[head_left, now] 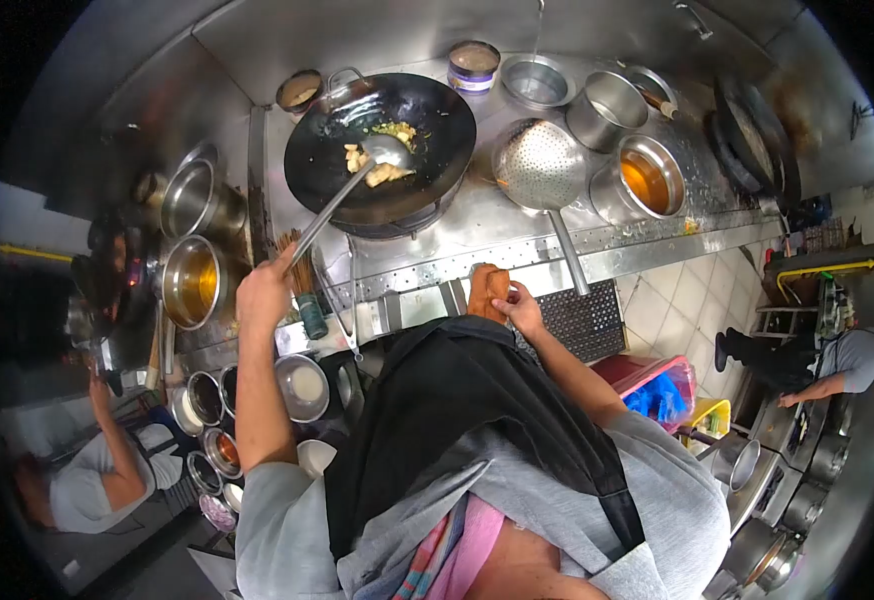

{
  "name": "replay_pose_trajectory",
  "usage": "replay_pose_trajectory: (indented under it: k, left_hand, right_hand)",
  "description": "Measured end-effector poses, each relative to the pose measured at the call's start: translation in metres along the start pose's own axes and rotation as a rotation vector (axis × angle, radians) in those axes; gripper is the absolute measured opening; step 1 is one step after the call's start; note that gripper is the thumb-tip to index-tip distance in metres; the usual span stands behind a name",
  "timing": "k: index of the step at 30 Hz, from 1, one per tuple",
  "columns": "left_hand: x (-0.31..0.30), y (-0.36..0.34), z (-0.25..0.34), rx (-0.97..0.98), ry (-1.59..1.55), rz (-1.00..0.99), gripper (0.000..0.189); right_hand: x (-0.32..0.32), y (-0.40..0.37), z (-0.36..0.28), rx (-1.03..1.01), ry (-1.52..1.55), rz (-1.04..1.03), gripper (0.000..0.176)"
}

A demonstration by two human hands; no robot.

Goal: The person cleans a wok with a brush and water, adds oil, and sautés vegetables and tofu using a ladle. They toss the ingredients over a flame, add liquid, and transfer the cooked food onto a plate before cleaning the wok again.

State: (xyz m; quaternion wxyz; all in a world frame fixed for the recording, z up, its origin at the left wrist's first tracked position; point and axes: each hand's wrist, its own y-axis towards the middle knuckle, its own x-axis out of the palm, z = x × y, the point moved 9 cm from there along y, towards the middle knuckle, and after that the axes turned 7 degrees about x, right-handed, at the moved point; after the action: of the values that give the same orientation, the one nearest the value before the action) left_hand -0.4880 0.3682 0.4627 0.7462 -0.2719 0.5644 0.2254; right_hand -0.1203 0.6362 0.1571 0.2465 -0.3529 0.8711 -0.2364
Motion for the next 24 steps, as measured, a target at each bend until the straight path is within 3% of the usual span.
replay_pose_trajectory:
  k: [1,3,5,7,8,9,11,12,13,15,19,21,22,23,24]
  left_hand:
    - [-0.008,-0.011,-0.002,-0.024,0.044,0.021,0.054]
    - [-0.01,-0.029,-0.012,-0.049,0.093,0.046,0.054]
    - [0.007,-0.043,-0.033,-0.094,-0.166,0.152,0.054]
    - [0.028,-0.048,-0.043,-0.129,-0.306,0.194,0.054]
    - [0.04,-0.047,-0.048,-0.18,-0.322,0.179,0.055]
    - [0.047,-0.049,-0.052,-0.23,-0.339,0.163,0.055]
    - [0.055,-0.052,-0.048,-0.261,-0.447,0.169,0.055]
    - [0.059,-0.056,-0.046,-0.227,-0.501,0.217,0.055]
    - [0.059,-0.059,-0.04,-0.193,-0.554,0.265,0.054]
    - [0.066,-0.069,-0.035,-0.244,-0.575,0.231,0.054]
    - [0.074,-0.083,-0.024,-0.234,-0.708,0.249,0.056]
    - [0.071,-0.086,-0.014,-0.198,-0.769,0.252,0.056]
    - [0.063,-0.087,-0.007,-0.143,-0.73,0.298,0.056]
    - [0.062,-0.086,-0.006,-0.143,-0.732,0.306,0.056]
    - [0.065,-0.086,-0.004,-0.131,-0.749,0.285,0.057]
  right_hand:
    - [0.003,0.001,-0.005,-0.003,0.005,0.0,0.067]
    - [0.009,0.002,-0.033,-0.051,-0.391,0.145,0.065]
    - [0.011,-0.011,-0.069,-0.106,-0.364,0.149,0.06]
    - [0.025,-0.023,-0.104,-0.211,-0.357,-0.058,0.054]
    - [0.04,0.017,-0.064,-0.199,0.048,-0.251,0.056]
    - [0.036,0.021,-0.072,-0.201,0.041,-0.26,0.056]
    - [0.071,-0.022,-0.107,0.217,0.819,-1.08,0.062]
    - [0.059,-0.045,-0.146,0.207,0.942,-0.942,0.065]
    - [0.05,-0.031,-0.136,0.297,1.062,-0.724,0.065]
    - [0.054,-0.028,-0.16,0.195,1.175,-0.865,0.065]
    - [0.079,-0.015,-0.2,0.149,1.067,-1.085,0.066]
    - [0.097,-0.003,-0.209,0.224,0.902,-0.995,0.065]
    - [0.103,-0.002,-0.218,0.286,0.811,-0.817,0.061]
    - [0.12,0.016,-0.223,0.281,0.805,-0.82,0.061]
    - [0.135,0.051,-0.209,0.303,0.672,-0.694,0.057]
